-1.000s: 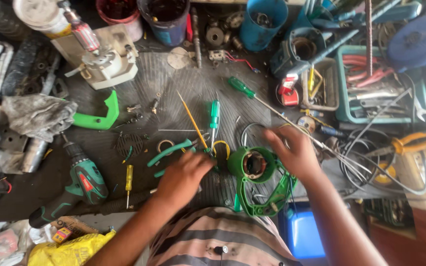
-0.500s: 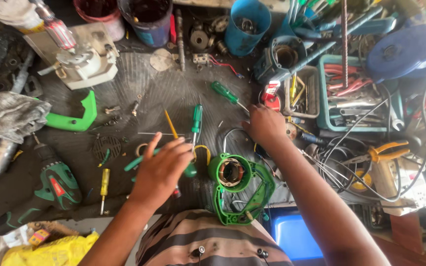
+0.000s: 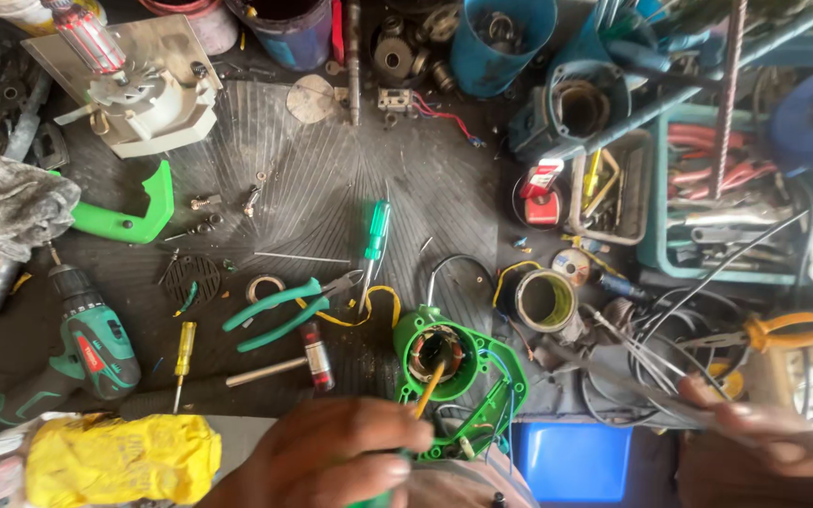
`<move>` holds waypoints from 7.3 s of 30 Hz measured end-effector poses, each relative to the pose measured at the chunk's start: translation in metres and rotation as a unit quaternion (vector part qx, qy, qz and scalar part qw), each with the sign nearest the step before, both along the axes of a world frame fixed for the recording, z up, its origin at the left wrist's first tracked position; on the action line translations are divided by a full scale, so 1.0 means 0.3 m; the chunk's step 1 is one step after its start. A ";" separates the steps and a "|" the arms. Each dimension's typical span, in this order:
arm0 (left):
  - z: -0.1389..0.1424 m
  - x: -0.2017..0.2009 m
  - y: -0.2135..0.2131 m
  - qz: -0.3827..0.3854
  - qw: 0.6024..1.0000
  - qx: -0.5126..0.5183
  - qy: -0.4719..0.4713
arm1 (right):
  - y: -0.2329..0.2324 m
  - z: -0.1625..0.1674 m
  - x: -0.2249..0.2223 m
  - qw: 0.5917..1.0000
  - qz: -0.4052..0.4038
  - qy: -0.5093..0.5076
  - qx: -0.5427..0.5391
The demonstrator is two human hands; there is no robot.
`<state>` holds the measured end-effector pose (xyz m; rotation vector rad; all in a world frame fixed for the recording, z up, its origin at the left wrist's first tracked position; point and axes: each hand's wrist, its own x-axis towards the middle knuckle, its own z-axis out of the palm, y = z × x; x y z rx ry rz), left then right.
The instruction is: The person repairs a green angle grinder at a cluttered workbench. They handle the armature and motor parts, use a screwdriver and pliers to work on the housing, fit the armature into the green housing, and press components together by hand while reassembling the tool.
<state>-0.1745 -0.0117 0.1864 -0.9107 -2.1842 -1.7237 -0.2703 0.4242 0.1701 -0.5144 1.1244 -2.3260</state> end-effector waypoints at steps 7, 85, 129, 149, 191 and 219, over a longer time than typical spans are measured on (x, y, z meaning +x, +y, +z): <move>-0.022 -0.167 0.034 -0.031 0.997 -0.065 -0.030 | -0.251 -0.156 0.120 0.984 -0.174 0.006 0.043; -0.277 -0.423 0.079 -0.066 0.972 0.130 -0.184 | -0.703 -0.361 -0.147 0.958 -0.190 0.205 0.065; -0.313 -0.431 0.134 -0.027 0.966 0.163 -0.198 | -0.693 -0.391 -0.129 0.949 -0.214 0.206 0.109; -0.347 -0.435 0.138 -0.004 0.969 0.165 -0.183 | -0.721 -0.392 -0.119 0.952 -0.242 0.177 0.062; -0.352 -0.417 0.178 0.038 0.977 0.146 -0.149 | -0.703 -0.364 -0.144 0.942 -0.224 0.227 0.103; -0.358 -0.416 0.187 0.060 0.973 0.181 -0.130 | -0.722 -0.345 -0.156 0.927 -0.214 0.267 0.152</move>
